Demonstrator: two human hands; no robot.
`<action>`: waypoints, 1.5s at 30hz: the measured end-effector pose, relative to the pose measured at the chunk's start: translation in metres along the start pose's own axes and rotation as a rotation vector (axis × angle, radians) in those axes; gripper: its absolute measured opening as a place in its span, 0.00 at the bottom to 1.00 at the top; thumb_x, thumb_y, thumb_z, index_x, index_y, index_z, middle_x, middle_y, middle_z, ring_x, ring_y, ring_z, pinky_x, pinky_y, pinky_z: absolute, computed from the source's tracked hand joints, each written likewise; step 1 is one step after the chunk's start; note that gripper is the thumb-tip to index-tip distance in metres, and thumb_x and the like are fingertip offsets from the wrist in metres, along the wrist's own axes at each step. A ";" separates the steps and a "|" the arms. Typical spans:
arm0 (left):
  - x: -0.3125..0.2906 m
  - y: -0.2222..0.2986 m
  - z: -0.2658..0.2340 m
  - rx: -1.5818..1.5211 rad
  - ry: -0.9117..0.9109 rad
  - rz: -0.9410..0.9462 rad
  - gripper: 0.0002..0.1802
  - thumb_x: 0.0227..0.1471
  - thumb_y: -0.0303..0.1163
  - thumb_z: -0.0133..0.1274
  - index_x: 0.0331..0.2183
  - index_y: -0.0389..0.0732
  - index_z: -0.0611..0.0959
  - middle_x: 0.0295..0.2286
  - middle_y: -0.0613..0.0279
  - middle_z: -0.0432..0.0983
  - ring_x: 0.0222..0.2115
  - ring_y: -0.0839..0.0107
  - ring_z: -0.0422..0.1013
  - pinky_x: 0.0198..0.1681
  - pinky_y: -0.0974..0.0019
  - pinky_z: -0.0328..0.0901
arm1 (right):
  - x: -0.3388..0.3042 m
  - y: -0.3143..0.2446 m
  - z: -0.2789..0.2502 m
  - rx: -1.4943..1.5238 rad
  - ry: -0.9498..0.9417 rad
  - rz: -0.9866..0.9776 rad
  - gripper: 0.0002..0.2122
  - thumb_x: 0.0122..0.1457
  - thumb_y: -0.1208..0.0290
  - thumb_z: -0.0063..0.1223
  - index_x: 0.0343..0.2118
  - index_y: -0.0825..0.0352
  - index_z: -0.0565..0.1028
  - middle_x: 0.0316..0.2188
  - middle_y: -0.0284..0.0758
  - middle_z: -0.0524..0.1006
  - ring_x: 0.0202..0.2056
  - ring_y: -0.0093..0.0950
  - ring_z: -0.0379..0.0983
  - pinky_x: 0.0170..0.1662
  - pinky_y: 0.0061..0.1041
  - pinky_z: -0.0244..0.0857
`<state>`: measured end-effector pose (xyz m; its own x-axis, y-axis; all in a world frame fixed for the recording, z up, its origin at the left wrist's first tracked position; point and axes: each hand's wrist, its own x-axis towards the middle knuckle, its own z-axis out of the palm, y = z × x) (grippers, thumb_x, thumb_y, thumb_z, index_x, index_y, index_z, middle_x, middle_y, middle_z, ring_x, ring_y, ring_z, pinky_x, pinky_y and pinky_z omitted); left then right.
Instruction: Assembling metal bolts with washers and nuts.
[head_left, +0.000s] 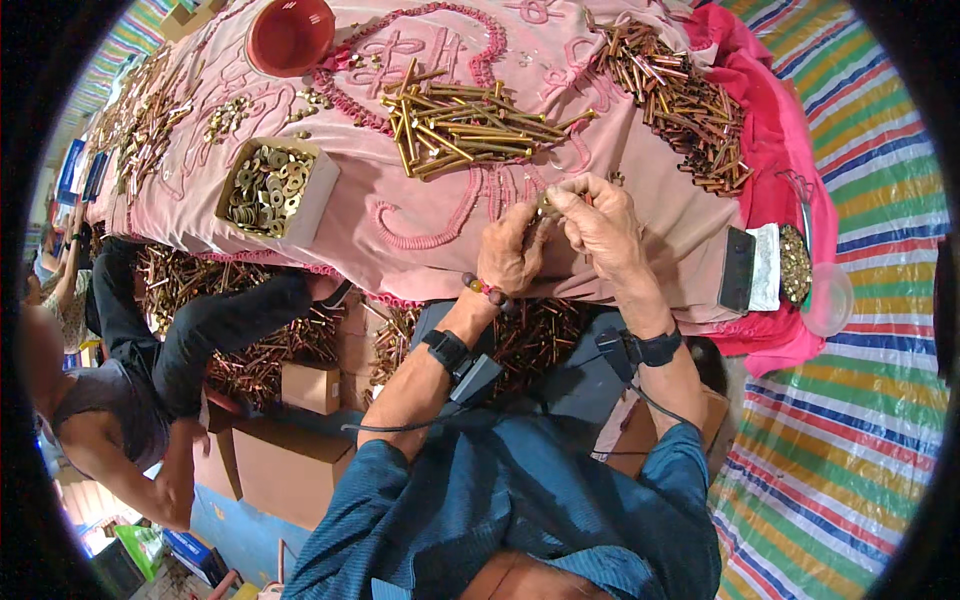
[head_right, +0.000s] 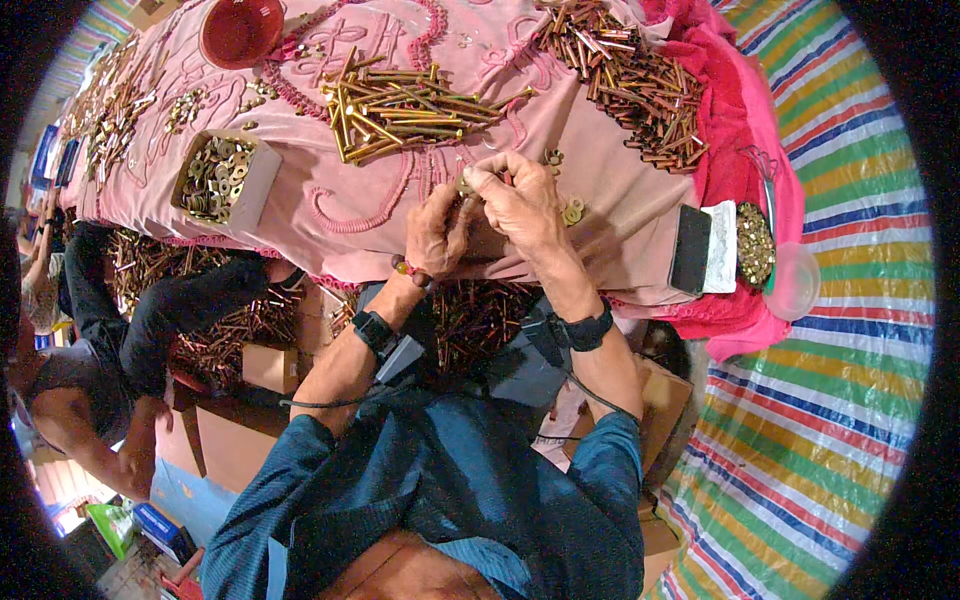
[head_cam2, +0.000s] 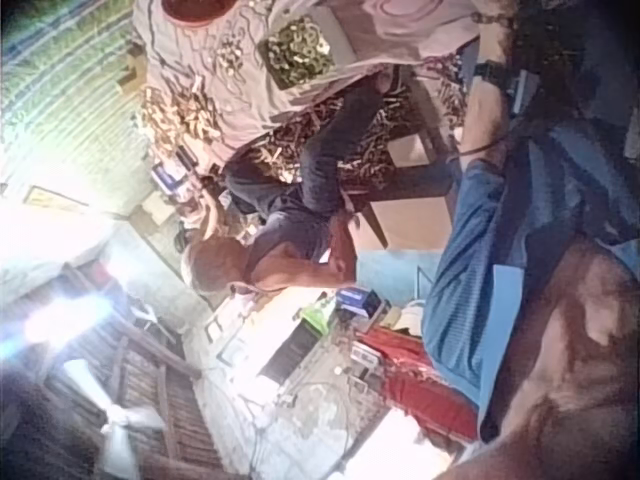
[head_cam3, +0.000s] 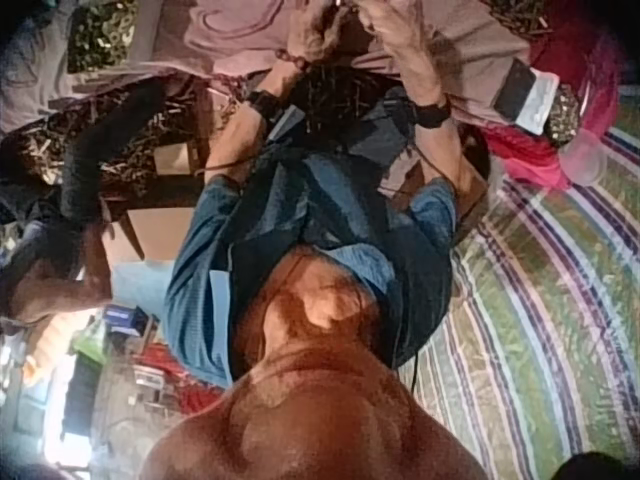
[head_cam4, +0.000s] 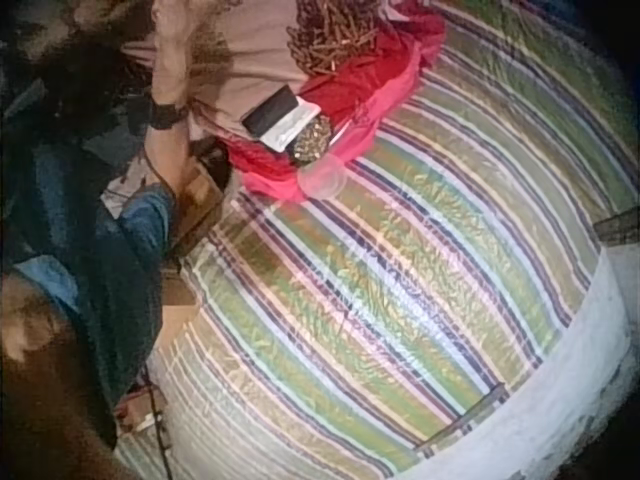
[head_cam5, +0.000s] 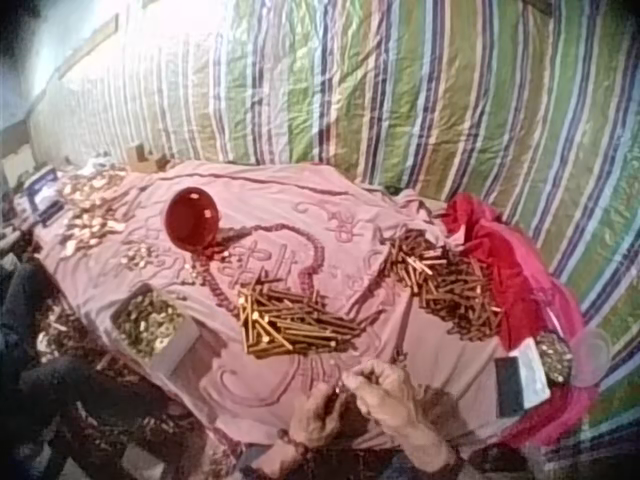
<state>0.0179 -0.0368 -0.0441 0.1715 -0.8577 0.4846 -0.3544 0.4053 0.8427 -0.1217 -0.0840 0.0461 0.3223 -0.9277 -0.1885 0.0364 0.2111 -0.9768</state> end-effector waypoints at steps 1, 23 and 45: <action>0.000 -0.001 0.000 -0.012 -0.004 -0.003 0.10 0.59 0.28 0.58 0.43 0.37 0.80 0.24 0.48 0.76 0.24 0.51 0.77 0.26 0.59 0.68 | 0.003 0.004 0.000 -0.020 -0.009 -0.007 0.09 0.63 0.66 0.62 0.37 0.68 0.78 0.21 0.23 0.73 0.17 0.10 0.63 0.18 0.14 0.54; 0.003 0.007 -0.005 -0.036 0.009 -0.007 0.04 0.53 0.24 0.56 0.33 0.37 0.77 0.23 0.48 0.71 0.25 0.45 0.72 0.27 0.53 0.65 | 0.027 -0.010 0.044 0.103 0.187 -0.477 0.12 0.74 0.61 0.45 0.44 0.66 0.73 0.29 0.28 0.79 0.26 0.14 0.72 0.29 0.16 0.67; -0.002 -0.005 -0.004 -0.118 0.075 -0.215 0.07 0.61 0.26 0.57 0.41 0.35 0.79 0.25 0.63 0.78 0.22 0.76 0.73 0.26 0.69 0.69 | -0.010 0.017 -0.039 -0.719 0.238 -0.443 0.12 0.66 0.68 0.56 0.46 0.69 0.80 0.32 0.41 0.79 0.36 0.32 0.80 0.40 0.29 0.72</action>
<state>0.0226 -0.0357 -0.0485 0.3003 -0.9042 0.3038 -0.1938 0.2540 0.9476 -0.1612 -0.0826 0.0272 0.2108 -0.9350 0.2854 -0.5193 -0.3544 -0.7776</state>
